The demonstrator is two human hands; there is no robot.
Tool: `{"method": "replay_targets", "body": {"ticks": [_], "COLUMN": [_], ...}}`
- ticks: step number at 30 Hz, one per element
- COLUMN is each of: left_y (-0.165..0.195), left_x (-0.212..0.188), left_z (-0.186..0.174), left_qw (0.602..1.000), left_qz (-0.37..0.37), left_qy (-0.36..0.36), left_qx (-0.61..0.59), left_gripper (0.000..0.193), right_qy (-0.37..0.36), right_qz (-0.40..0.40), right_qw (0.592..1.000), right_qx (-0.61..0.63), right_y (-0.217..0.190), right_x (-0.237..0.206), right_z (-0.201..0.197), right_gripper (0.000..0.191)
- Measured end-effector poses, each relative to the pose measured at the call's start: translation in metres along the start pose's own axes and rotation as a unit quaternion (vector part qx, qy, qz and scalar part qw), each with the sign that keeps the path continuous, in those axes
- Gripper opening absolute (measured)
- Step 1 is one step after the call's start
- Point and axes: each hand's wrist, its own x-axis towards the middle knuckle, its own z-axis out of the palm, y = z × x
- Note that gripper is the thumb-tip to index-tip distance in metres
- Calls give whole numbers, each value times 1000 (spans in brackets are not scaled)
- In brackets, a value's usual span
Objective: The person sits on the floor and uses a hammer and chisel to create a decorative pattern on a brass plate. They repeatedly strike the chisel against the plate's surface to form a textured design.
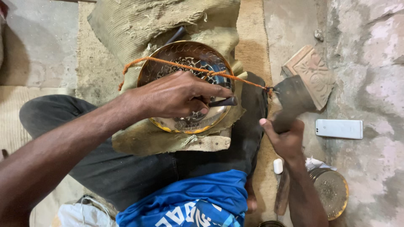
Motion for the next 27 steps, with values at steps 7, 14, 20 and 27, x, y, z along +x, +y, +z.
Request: {"method": "replay_targets", "body": {"ticks": [7,14,20,27], "left_y": [-3,2,3,-2], "left_x": [-1,0,0,-1], "left_z": [1,-3,-4,3], "left_qw": [1000,1000,999,998], "left_qz": [25,24,43,24], "left_qy": [17,16,27,49], "left_qx": [-4,3,3,18], "left_gripper": [57,57,58,55], "right_qy": [26,19,-2,-11], "right_qz": [-15,-15,-21,-81], "right_qw": [999,999,998,969], "right_qx": [18,-40,-64,-234], "right_y": [-26,-25,-22,-34], "right_x": [10,10,10,15], "right_z": [0,-6,-6,-13], "right_gripper": [21,26,23,30]}}
